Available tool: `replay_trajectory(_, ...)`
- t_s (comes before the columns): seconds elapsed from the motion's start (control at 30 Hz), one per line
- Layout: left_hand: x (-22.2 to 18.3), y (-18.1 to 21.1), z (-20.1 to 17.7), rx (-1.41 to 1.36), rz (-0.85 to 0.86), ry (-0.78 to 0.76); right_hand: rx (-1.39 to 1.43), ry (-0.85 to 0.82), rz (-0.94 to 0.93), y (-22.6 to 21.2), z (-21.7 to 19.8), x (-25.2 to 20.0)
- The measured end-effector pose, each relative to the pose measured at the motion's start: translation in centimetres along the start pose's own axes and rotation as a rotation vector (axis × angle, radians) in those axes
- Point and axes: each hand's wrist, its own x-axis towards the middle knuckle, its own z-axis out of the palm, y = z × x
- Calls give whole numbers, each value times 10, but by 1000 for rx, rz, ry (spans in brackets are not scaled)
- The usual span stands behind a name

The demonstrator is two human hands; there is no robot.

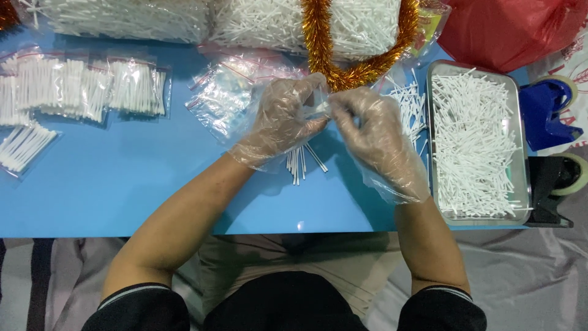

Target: The person, wearing gloves, gathers several white cotton swabs from a container and places them into a small transparent plastic bag on a blue workspace.

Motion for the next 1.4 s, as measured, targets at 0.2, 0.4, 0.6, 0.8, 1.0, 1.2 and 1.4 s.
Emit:
replay_trajectory(0.2,0,-19,-3,-59,-106,-123,-208,56,23,-7,1,-36)
replay_trajectory(0.4,4,-7,-16,-205,-131,-66,-436,-91,367,-16,73,-76)
replay_trajectory(0.6,-1,-25,-7,-128,-127,-153,-417,-115,439,-36,72,-64)
replay_trajectory(0.8,0,-17,-6,-50,-118,-128,-896,-18,253,-2,104,-71)
replay_trajectory(1.0,1,-17,-8,-101,-130,-105,-973,-61,213,-32,88,-53)
replay_trajectory(1.2,-1,-22,-6,-52,-71,-122,-324,-144,356,-3,43,-58)
replay_trajectory(1.4,5,-15,-6,25,13,-107,-196,-67,468,8,0,-51)
